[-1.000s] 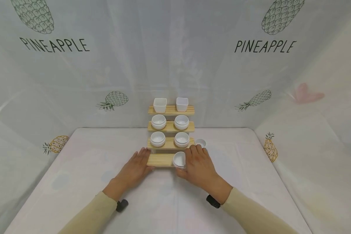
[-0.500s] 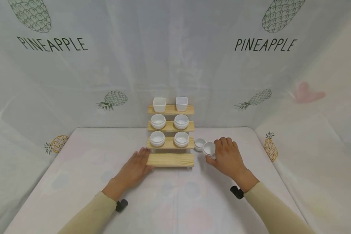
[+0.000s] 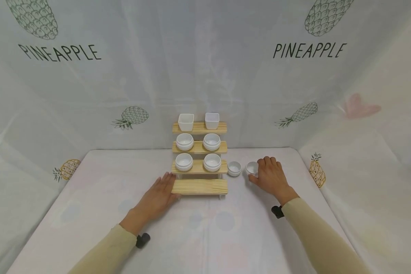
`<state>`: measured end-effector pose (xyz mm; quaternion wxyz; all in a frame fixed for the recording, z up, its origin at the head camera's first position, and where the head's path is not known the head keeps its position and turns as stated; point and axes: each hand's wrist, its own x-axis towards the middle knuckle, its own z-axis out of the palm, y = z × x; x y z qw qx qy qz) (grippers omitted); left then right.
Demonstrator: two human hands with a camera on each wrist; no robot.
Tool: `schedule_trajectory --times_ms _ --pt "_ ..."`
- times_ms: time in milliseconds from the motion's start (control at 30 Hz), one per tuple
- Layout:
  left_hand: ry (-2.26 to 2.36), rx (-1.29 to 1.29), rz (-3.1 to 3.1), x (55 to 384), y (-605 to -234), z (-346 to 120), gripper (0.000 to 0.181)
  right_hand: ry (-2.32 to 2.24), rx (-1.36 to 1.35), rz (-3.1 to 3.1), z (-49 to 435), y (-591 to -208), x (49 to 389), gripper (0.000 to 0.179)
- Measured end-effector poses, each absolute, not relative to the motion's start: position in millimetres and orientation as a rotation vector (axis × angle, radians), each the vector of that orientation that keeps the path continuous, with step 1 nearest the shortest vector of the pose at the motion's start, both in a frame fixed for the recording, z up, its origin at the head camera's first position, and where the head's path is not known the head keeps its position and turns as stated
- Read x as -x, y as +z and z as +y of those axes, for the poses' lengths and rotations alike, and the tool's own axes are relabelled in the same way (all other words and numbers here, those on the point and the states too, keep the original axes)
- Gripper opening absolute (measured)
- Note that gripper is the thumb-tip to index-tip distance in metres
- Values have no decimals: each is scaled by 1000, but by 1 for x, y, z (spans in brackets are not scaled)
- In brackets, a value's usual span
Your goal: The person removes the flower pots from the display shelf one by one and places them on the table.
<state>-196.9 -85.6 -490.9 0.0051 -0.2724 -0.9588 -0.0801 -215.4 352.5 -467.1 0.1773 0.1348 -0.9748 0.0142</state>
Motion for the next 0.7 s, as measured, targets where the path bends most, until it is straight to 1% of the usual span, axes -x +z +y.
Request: schedule_trajectory --times_ms 200,700 --pt "-283 852 -2989 197 -490 -85 81 83 -302 -2905 352 -474 224 64" --pt "-281 856 -2988 196 -489 -84 81 69 -292 -2934 352 -485 233 65"
